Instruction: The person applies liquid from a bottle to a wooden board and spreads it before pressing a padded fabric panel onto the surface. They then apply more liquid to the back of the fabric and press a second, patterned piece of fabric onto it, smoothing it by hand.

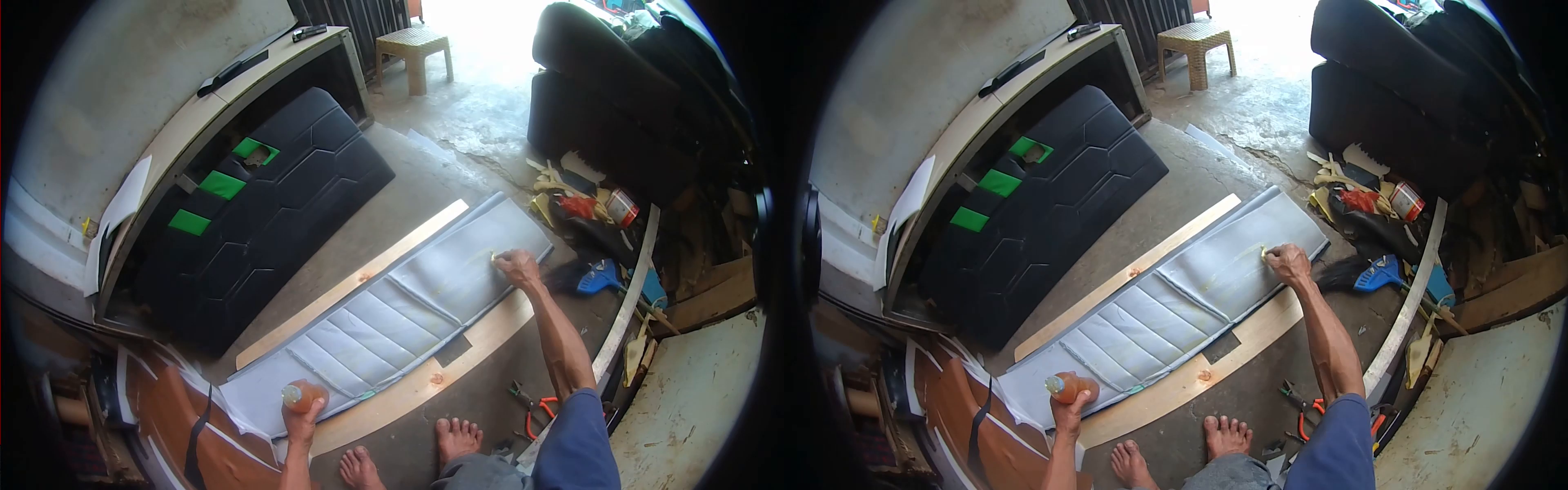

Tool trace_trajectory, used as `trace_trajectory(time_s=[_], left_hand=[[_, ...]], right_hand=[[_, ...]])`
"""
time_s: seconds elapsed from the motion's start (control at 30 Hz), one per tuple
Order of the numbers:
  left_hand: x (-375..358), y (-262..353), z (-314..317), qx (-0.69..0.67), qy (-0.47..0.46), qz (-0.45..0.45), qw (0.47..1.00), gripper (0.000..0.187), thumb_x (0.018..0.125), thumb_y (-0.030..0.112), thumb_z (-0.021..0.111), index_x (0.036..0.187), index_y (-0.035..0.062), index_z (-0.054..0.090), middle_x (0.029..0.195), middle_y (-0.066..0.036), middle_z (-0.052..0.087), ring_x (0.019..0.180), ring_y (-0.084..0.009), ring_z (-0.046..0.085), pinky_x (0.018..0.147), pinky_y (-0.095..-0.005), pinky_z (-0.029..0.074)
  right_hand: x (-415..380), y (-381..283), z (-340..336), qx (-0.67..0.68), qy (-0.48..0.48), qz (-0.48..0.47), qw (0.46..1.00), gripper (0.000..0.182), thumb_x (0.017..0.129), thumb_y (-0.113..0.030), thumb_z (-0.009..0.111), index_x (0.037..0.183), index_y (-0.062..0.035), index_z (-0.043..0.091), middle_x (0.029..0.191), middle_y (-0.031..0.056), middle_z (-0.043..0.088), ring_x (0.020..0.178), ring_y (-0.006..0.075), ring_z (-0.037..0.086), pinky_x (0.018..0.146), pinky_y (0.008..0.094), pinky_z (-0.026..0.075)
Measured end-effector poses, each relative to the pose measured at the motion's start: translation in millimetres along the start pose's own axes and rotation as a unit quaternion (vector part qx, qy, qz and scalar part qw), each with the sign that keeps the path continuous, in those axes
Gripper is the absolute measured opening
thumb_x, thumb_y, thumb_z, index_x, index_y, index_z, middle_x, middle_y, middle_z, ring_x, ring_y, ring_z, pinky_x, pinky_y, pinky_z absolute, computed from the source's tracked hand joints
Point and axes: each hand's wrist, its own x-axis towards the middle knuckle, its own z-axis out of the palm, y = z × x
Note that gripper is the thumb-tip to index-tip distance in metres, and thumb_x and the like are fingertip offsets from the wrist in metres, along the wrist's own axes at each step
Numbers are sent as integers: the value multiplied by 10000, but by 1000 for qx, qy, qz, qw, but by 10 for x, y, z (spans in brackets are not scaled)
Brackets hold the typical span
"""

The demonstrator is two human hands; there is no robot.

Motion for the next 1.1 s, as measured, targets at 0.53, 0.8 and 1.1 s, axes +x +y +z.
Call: trace_trajectory(time_s=[0.53,0.8,1.1], left_hand=[[-70,268,372,184,3,164,969,453,685,41,845,1102,40,666,1060,-127,635,988,-308,642,889,-370,510],[-109,461,482,258,16,143,955,455,681,79,858,1104,62,691,1026,-112,658,956,-309,664,842,-369,528],[-140,431,451,277,13,114,954,409,676,160,877,1029,81,688,1001,-127,642,1002,-371,592,872,-444,483]], right_hand=[[-1407,-1886,-54,264,98,-125,952,198,916,-124,688,1072,-16,742,775,147,628,662,263,603,622,369,467],[-2017,-2643,32,276,-83,-244,926,199,876,-107,709,1064,-50,745,793,135,636,668,292,638,613,388,502],[-2103,-2771,335,264,-85,-239,931,195,873,-114,709,1056,-52,741,792,133,630,682,305,642,629,395,514]])
